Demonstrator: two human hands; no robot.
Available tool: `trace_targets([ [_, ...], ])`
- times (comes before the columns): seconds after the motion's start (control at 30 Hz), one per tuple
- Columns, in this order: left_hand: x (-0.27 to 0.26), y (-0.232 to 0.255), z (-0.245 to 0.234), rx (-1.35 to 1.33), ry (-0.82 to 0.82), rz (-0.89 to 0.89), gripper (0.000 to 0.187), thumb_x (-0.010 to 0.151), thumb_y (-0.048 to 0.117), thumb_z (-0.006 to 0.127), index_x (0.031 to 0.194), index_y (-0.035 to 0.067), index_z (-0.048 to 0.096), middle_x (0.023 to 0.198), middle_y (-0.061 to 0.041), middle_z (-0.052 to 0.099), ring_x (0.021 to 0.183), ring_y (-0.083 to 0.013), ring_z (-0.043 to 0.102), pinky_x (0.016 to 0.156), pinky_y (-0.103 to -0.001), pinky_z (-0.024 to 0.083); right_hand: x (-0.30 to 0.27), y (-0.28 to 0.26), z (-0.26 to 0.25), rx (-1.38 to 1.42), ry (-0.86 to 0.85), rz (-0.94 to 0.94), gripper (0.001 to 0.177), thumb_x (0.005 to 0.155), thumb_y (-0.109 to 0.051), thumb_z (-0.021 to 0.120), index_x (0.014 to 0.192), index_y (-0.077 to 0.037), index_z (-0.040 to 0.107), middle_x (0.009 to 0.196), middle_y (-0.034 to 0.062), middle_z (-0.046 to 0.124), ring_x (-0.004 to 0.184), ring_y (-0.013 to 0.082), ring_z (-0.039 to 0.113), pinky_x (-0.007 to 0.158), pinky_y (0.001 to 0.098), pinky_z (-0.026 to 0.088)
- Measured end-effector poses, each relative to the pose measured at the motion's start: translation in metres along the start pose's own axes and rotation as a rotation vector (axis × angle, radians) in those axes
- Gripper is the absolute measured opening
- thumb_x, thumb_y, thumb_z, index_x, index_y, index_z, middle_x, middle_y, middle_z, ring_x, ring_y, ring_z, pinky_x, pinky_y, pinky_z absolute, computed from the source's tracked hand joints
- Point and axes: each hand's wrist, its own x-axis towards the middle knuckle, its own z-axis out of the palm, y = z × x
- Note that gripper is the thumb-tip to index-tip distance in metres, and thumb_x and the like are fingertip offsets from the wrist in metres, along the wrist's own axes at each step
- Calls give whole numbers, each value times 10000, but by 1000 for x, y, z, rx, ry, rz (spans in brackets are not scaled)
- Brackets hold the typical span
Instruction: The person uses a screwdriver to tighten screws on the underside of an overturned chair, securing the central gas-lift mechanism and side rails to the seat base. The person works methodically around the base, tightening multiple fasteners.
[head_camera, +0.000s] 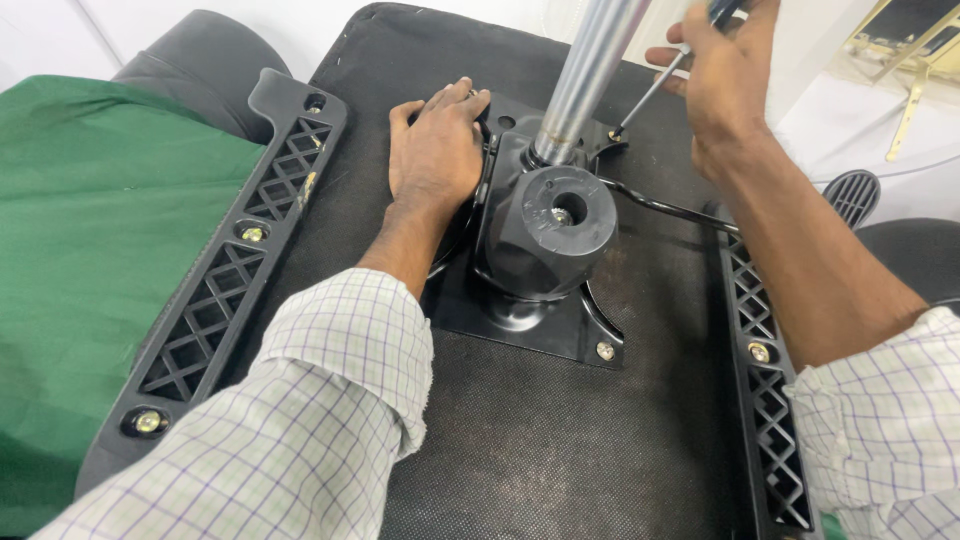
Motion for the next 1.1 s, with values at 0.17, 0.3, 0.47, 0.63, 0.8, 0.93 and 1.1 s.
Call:
trace_targets([
  [0.17,-1,-1,1,1,-9,3,396,1004,174,524,1393,183,596,1519,-20,509,1419,-140,433,1153,-465,251,-6,-7,-9,-22,-57,-25,303,1165,-247,463,1408,-67,435,1162,99,712,1068,196,770,893,348,629],
  [0.3,-2,3,-4,0,-33,-2,403,1005,165,512,1400,174,588,1522,-32,501,1411,-146,431,1151,-463,244,-12,-15,-14,-130,-28,-117,223,1121,-181,620,1249,-3,576,1093,70,754,992,155,753,810,283,634],
  [0.47,-2,4,-7,-28,-41,-42,395,1002,169,508,1387,185,595,1523,-13,502,1415,-136,425,1157,-456,240,-14,-24,-14,-236,77,-154,330,1021,-160,824,1122,47,588,932,86,719,782,135,742,620,229,602],
  [0.63,-1,7,-12,-29,-17,-20,401,994,159,528,1388,178,601,1527,-15,505,1421,-144,430,1158,-450,250,-14,-33,-2,-227,120,-222,520,983,-184,920,1128,82,498,952,95,599,693,141,677,531,250,575],
  [0.8,-3,6,-9,-39,-23,-29,401,993,153,528,1386,179,601,1529,-12,504,1419,-143,430,1157,-452,250,-14,-36,-5,-283,71,-138,499,984,-200,811,1304,5,488,986,122,633,696,163,726,527,232,576],
  [0.93,-3,7,-10,-47,-27,-35,405,993,154,530,1390,180,600,1533,-12,502,1422,-140,430,1164,-451,247,-9,-30,-5,-158,32,-34,450,1081,-248,726,1326,59,508,1159,119,690,921,184,780,650,254,628],
  [1.1,-3,9,-12,-44,-45,-34,406,1000,156,524,1399,178,593,1536,-17,495,1424,-142,424,1166,-457,234,-4,-26,-17,-2,-29,57,372,1019,-173,504,1351,-47,393,1174,137,701,980,187,791,731,275,646],
])
